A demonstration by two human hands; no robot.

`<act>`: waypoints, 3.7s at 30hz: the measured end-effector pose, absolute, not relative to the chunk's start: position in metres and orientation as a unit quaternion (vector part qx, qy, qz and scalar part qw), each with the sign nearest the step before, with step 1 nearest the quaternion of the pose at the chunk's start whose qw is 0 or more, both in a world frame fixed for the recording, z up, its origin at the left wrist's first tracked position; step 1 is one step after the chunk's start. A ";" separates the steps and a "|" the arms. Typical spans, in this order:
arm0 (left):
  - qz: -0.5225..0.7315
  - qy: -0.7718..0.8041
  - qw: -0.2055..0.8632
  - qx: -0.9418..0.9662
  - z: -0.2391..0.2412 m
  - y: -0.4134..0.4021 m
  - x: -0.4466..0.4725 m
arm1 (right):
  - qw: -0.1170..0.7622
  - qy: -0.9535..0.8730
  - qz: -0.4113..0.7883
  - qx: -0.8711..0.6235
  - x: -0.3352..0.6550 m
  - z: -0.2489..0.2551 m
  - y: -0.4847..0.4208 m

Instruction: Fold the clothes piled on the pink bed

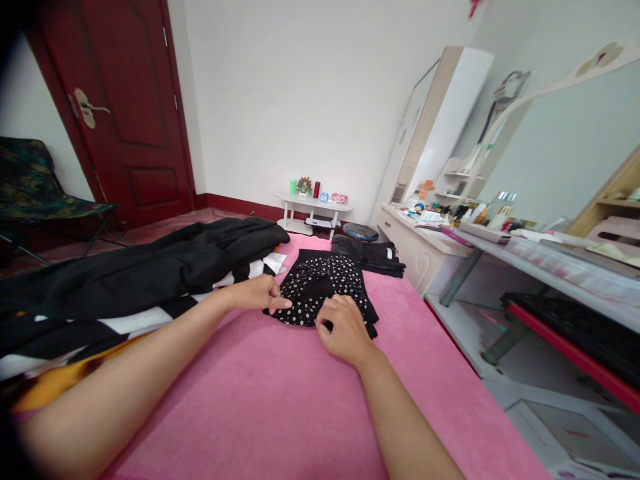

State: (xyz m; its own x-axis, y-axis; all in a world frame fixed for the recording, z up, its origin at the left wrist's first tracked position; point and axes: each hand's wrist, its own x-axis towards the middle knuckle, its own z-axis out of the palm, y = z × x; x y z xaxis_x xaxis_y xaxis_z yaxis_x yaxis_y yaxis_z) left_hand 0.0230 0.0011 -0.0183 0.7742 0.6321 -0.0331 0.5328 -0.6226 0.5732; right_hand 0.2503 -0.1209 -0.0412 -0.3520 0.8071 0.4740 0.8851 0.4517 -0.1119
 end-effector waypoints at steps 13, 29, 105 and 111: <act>0.257 0.504 0.263 0.782 -0.056 0.025 0.031 | 0.337 -0.601 -0.170 -0.705 0.273 -0.048 -0.112; 0.180 0.613 0.245 0.729 -0.052 0.010 0.058 | 0.293 -0.449 0.029 -0.843 0.302 -0.069 -0.090; 0.299 0.513 0.075 0.801 -0.084 0.061 0.085 | 0.219 -0.506 -0.122 -0.825 0.353 -0.010 0.137; 0.290 0.516 0.062 0.803 -0.084 0.061 0.086 | 0.275 -0.408 -0.138 -0.860 0.411 0.044 0.146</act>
State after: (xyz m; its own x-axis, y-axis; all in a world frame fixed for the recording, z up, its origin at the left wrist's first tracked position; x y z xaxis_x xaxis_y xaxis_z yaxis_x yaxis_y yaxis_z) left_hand 0.0855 0.0610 -0.0840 0.2980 0.8654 0.4028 0.7940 -0.4590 0.3987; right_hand 0.4106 0.1458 0.0443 0.6297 0.6246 0.4619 0.7767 -0.5160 -0.3611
